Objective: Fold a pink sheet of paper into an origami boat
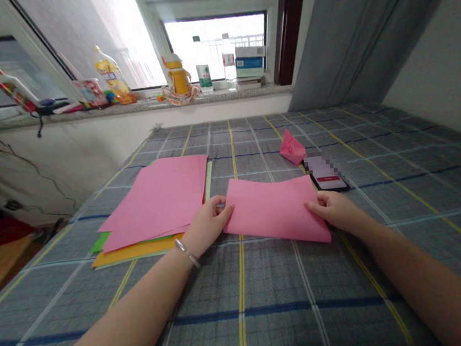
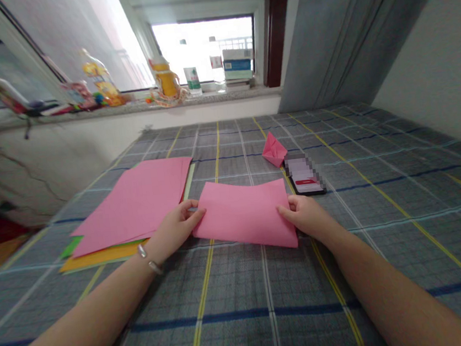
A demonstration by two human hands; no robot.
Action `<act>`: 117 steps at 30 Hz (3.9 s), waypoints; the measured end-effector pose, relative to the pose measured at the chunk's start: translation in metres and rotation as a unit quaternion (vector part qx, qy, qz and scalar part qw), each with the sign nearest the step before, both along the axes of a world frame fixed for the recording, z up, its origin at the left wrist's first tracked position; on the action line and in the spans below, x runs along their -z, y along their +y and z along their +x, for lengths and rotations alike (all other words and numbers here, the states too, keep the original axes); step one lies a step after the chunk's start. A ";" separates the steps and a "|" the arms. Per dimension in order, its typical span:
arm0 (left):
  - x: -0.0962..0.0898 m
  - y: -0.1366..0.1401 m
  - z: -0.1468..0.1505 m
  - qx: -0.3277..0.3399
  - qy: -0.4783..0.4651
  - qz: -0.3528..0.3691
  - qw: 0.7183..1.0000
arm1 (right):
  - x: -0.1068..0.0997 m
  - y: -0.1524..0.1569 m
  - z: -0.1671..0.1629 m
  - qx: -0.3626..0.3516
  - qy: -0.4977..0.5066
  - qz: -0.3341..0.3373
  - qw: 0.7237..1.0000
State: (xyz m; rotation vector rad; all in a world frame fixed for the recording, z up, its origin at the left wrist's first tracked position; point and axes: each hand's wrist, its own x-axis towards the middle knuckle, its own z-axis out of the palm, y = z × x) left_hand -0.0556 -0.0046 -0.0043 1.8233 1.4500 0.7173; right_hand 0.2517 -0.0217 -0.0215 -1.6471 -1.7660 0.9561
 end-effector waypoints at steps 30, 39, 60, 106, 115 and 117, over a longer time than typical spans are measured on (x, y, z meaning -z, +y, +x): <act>0.010 0.036 0.023 0.026 0.291 0.063 0.954 | -0.005 0.040 0.001 -0.048 -0.311 0.063 0.947; 0.030 0.046 0.029 -0.027 0.274 0.145 0.950 | -0.006 0.050 0.000 -0.050 -0.316 0.104 0.942; 0.007 0.034 0.013 -0.096 -0.218 0.051 0.970 | 0.000 0.034 -0.016 0.067 0.035 0.170 0.983; 0.006 0.029 0.011 -0.112 -0.226 0.157 0.955 | -0.007 0.027 -0.019 0.158 0.227 0.144 0.950; 0.007 0.029 0.011 -0.096 -0.228 0.161 0.955 | -0.005 0.027 -0.017 0.160 0.238 0.154 0.946; 0.006 0.029 0.011 -0.099 -0.227 0.164 0.955 | -0.005 0.028 -0.018 0.165 0.229 0.158 0.946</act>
